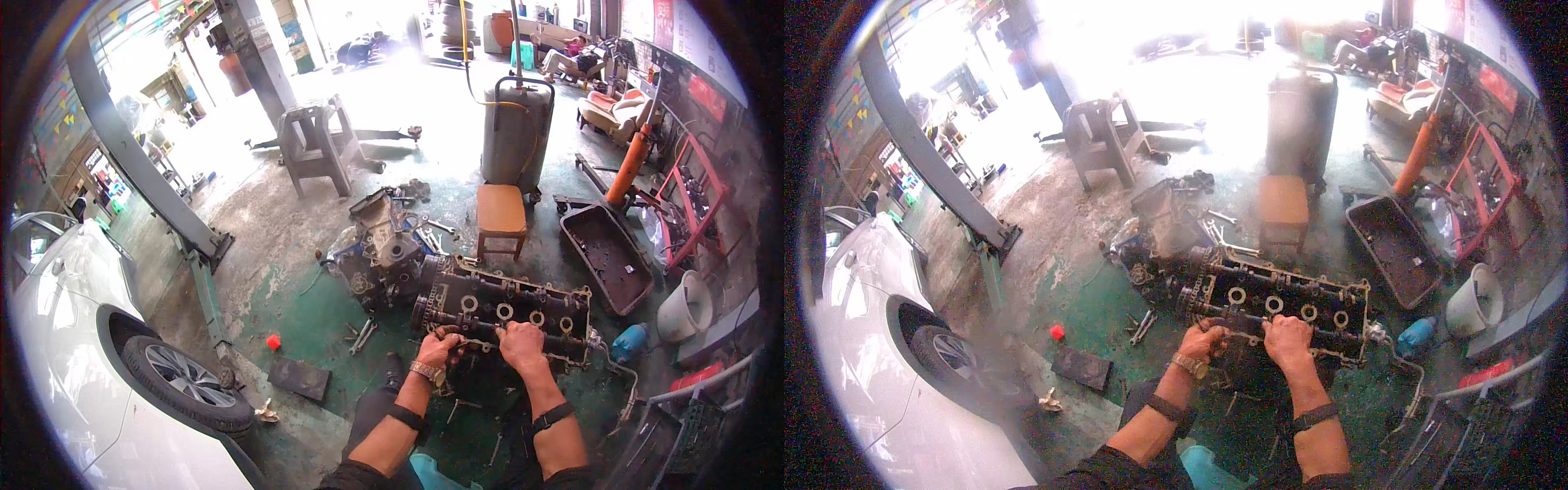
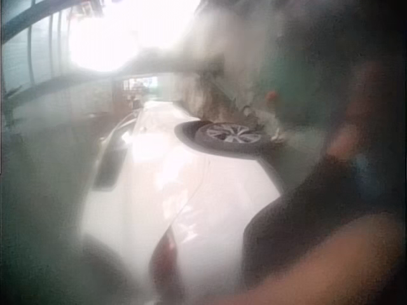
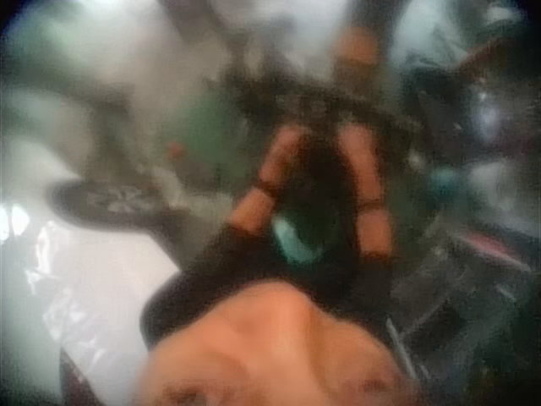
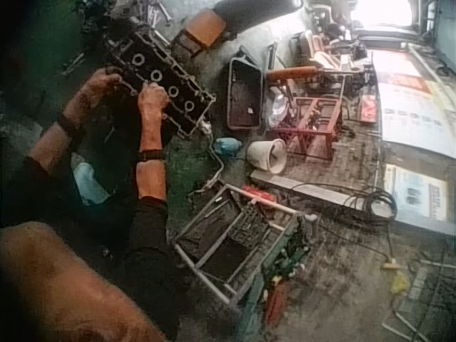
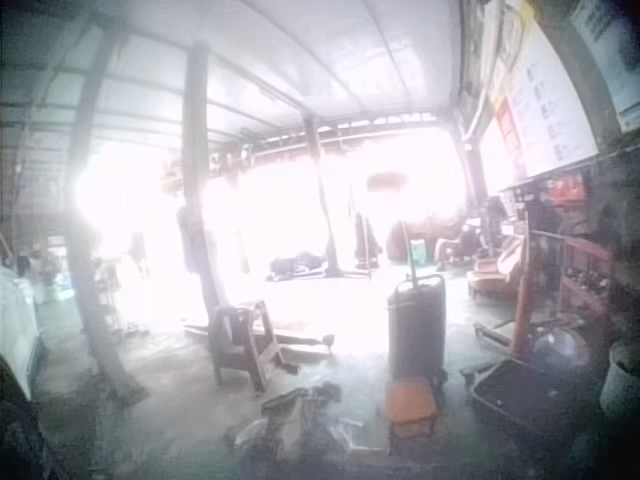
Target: The person sits on a low stool in a workshop and works on a disassembled engine block placed on the floor. They repeatedly insert, rotate, and adjust a camshaft within the cylinder head using both hands, occasionally pausing to reposition their grip. The person also briefly reaches for a small part from the engine block before returning to the camshaft.
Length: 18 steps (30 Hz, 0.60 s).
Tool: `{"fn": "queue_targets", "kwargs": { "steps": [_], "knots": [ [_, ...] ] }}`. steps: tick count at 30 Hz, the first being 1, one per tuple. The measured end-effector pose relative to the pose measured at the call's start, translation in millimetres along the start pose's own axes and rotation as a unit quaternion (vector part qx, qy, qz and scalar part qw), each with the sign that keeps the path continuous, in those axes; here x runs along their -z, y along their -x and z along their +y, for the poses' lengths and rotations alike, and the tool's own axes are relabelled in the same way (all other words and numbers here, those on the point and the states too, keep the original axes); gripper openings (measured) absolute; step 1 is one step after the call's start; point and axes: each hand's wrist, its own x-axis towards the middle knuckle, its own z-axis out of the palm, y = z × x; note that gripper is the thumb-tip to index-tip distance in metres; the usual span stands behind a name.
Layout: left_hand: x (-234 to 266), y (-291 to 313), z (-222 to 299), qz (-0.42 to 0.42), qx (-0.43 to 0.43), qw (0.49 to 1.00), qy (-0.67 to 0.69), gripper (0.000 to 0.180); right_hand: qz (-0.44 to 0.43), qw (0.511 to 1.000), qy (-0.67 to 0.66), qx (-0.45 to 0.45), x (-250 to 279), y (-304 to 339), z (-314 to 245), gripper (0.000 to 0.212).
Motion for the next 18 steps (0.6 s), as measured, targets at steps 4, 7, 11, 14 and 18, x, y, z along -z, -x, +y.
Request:
{"fn": "queue_targets", "kwargs": {
  "steps": [4,7,11,14,18],
  "knots": [
    [1.4,-0.7,0.1,-0.01,0.001,1.0,-0.007,0.018,-0.003,1.0,0.008,-0.01,-4.0,-1.2,-0.8,0.032],
    [2.0,-1.1,-0.2,-0.012,0.001,1.0,-0.011,0.018,-0.011,1.0,0.01,-0.022,-5.1,-1.7,-2.5,0.031],
    [1.9,-1.0,-0.6,-0.013,0.003,1.0,-0.01,0.017,-0.019,0.999,0.011,-0.032,-4.0,-2.0,-3.7,0.03],
    [1.6,-0.4,-0.7,-0.011,0.002,1.0,-0.009,0.017,-0.017,0.999,0.006,-0.032,-3.0,-1.6,-4.4,0.027],
    [0.8,0.4,-0.1,-0.017,0.001,1.0,-0.009,0.018,-0.002,1.0,-0.018,-0.011,-0.7,0.2,-3.1,0.024]
  ]
}}
